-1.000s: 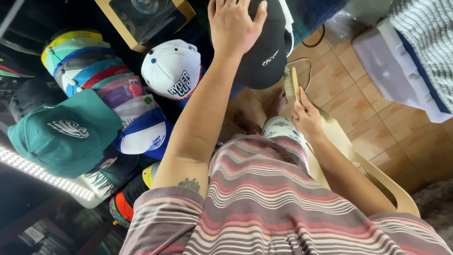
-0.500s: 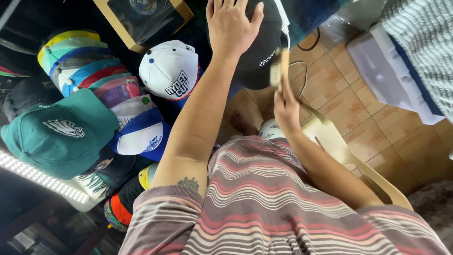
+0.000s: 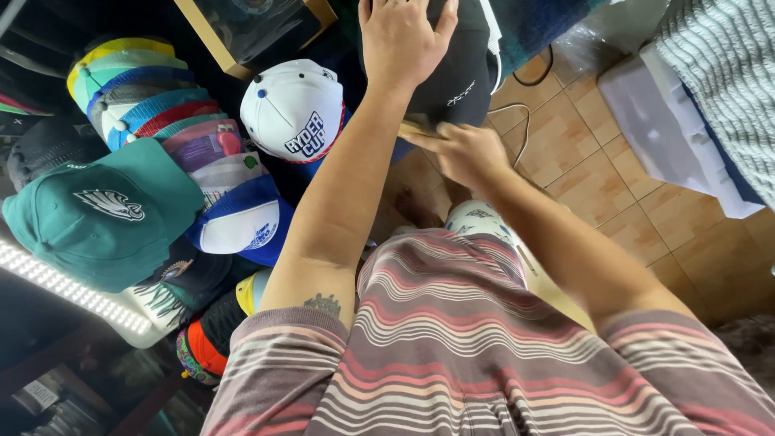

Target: The person is cleaning and reshaping a black baseball cap using a handheld brush and a steamer.

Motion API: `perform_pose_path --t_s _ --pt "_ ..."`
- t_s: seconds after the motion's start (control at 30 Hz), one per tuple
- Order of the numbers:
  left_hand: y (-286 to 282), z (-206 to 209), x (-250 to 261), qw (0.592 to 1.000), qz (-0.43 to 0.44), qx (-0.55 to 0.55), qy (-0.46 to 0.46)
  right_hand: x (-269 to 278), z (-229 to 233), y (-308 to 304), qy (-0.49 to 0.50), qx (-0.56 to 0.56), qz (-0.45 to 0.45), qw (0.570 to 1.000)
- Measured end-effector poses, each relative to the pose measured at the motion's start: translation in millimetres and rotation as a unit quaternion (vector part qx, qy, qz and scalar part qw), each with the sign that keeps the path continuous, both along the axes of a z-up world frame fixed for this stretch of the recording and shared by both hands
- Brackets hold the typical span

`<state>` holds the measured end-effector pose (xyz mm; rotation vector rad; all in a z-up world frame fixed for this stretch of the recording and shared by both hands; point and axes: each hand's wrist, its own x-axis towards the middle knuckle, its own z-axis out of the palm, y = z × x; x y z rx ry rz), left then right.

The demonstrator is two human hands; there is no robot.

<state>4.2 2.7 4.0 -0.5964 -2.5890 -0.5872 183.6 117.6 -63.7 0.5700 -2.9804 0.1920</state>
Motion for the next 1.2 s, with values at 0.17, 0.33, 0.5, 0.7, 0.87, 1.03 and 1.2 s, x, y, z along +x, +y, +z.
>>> perform_pose_path --t_s 0.17,0.33,0.5,0.7,0.87,1.03,1.2 --pt "0.4 -1.3 1.0 1.0 0.006 -0.027 -0.01 -32.7 3.4 -52.5 -0.201 -0.031 -0.033 0.978" --pt "-5.4 -9.5 0.5 1.0 0.011 -0.021 0.006 29.0 13.0 21.9 -0.166 0.079 -0.037 0.982" --pt "-6.6 -15.4 0.2 0.999 0.034 0.026 -0.018 93.5 16.6 117.1 -0.294 0.072 -0.197 0.933" --pt "-4.1 -9.7 -2.0 0.999 0.025 0.014 -0.025 74.5 41.0 55.1 -0.223 0.034 -0.065 0.972" --pt "-2.2 -5.1 0.7 0.998 0.023 0.004 -0.065 13.4 27.0 15.9 -0.055 -0.062 0.048 0.995" --pt "-5.3 -6.3 -0.2 0.998 0.017 -0.018 -0.064 23.2 8.8 123.2 -0.124 0.121 0.085 0.981" --pt "-5.1 -7.6 0.5 0.998 0.023 -0.021 -0.058 82.9 -17.0 153.0 -0.03 0.096 0.022 0.995"
